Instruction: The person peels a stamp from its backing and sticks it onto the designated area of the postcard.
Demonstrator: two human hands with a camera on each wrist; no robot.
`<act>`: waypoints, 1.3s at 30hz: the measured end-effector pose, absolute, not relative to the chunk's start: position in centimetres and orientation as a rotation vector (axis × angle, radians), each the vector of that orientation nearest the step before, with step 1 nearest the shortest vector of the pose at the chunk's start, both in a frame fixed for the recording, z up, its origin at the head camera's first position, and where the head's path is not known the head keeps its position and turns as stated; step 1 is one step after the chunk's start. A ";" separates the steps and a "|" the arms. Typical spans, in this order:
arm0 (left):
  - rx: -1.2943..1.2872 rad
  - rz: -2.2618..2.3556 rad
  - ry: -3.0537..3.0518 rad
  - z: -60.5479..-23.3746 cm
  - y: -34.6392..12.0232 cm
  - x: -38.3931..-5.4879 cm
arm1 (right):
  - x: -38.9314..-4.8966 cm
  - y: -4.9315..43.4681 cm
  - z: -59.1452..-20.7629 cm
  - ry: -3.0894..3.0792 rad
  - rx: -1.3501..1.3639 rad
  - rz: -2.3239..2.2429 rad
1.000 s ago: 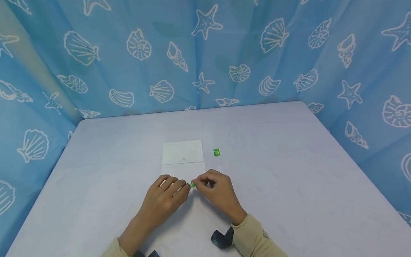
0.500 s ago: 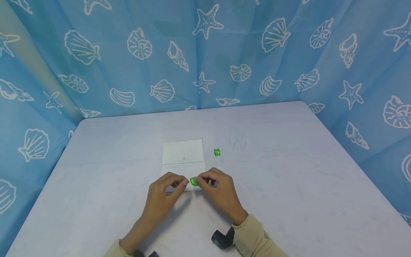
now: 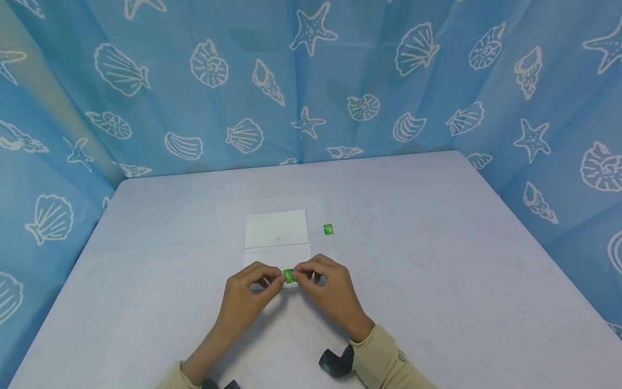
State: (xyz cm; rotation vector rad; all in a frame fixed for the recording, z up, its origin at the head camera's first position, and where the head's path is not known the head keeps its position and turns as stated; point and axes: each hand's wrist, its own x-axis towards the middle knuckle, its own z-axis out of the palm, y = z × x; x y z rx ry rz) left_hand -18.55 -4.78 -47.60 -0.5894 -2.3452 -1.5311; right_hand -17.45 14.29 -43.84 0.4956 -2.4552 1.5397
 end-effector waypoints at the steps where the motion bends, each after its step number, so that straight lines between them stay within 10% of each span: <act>1: -0.593 -1.528 -2.340 -47.6 -4.8 -18.6 | -17.5 14.3 -43.9 -2.451 0.503 1.539; 39: -0.407 -1.359 -2.315 -48.2 -10.3 -24.6 | -18.8 14.8 -44.9 -2.410 0.428 1.472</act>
